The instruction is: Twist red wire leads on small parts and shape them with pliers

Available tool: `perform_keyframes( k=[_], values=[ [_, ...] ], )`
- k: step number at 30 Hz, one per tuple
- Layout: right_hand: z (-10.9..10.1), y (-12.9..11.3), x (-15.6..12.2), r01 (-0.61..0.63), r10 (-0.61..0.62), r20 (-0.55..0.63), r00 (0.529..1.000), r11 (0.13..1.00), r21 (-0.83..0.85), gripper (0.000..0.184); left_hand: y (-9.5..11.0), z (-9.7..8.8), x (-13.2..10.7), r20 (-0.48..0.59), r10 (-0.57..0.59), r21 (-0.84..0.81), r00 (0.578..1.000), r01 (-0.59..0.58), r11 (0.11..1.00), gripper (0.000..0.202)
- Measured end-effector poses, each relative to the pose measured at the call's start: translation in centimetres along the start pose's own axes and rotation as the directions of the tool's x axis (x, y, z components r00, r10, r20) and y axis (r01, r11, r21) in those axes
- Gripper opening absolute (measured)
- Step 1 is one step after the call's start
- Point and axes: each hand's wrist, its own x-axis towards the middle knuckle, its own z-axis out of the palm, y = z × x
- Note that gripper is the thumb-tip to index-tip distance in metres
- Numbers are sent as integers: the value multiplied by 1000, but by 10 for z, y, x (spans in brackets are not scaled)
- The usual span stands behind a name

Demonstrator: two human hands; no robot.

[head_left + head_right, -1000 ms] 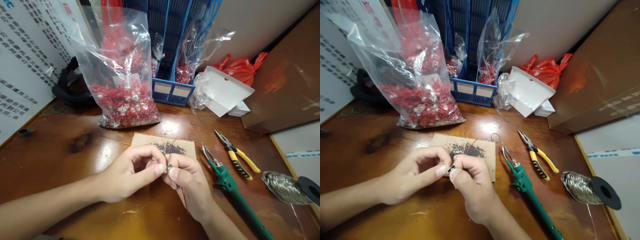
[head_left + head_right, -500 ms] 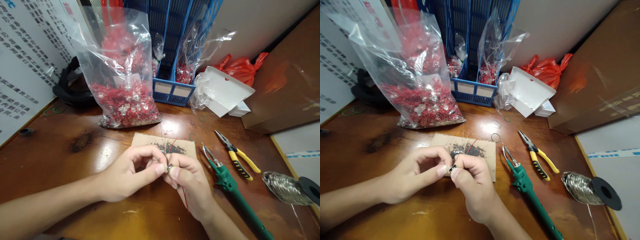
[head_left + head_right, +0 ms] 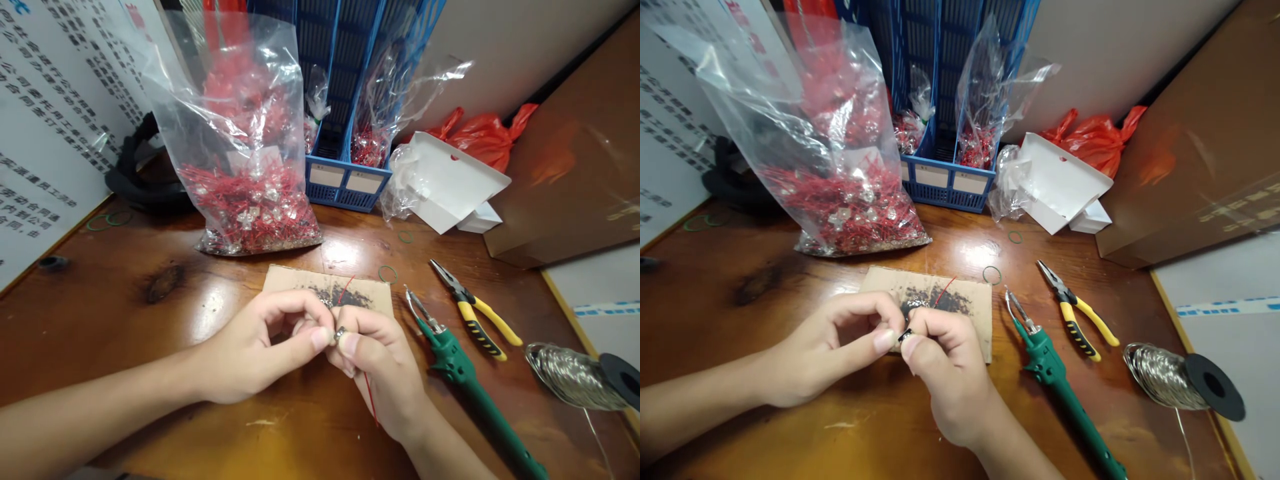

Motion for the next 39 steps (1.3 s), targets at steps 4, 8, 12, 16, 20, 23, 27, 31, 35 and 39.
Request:
perform_keyframes(
  k=[4,8,12,16,20,23,27,31,35,39],
  values=[
    [0,0,1,-11,11,5,1000,1000,9,40,1,0,0,0,-3,3,1000,3,1000,27],
    [-2,-1,1,-16,15,16,1000,1000,1,40,1,-1,-1,10,-4,1,1000,4,1000,28],
    [-3,-1,0,-5,5,19,1000,1000,-15,40,1,0,-1,12,-7,-2,1000,7,1000,27],
    [-3,-1,-2,-17,18,16,1000,1000,-22,41,0,0,-1,12,-10,-5,1000,10,1000,26],
    [-3,-1,-1,-15,16,13,1000,999,-32,41,1,0,-1,9,-12,4,1000,11,1000,27],
    [-3,-1,-1,-11,11,5,1000,1000,-18,40,1,0,-1,2,-10,4,1000,10,1000,27],
    [-2,-1,-1,-4,4,2,1000,1000,-7,39,1,0,0,5,-2,-10,1000,2,1000,26],
    [-1,-2,-1,6,-6,4,1000,1000,-16,40,0,0,0,4,3,-12,1000,-3,1000,26],
    [-1,-2,0,10,-11,-8,1000,999,-32,41,-1,0,1,1,5,4,1000,-5,1000,26],
    [0,-2,-1,21,-22,-16,1000,998,-63,40,-1,0,0,-4,10,-5,1000,-10,1000,26]
  ],
)
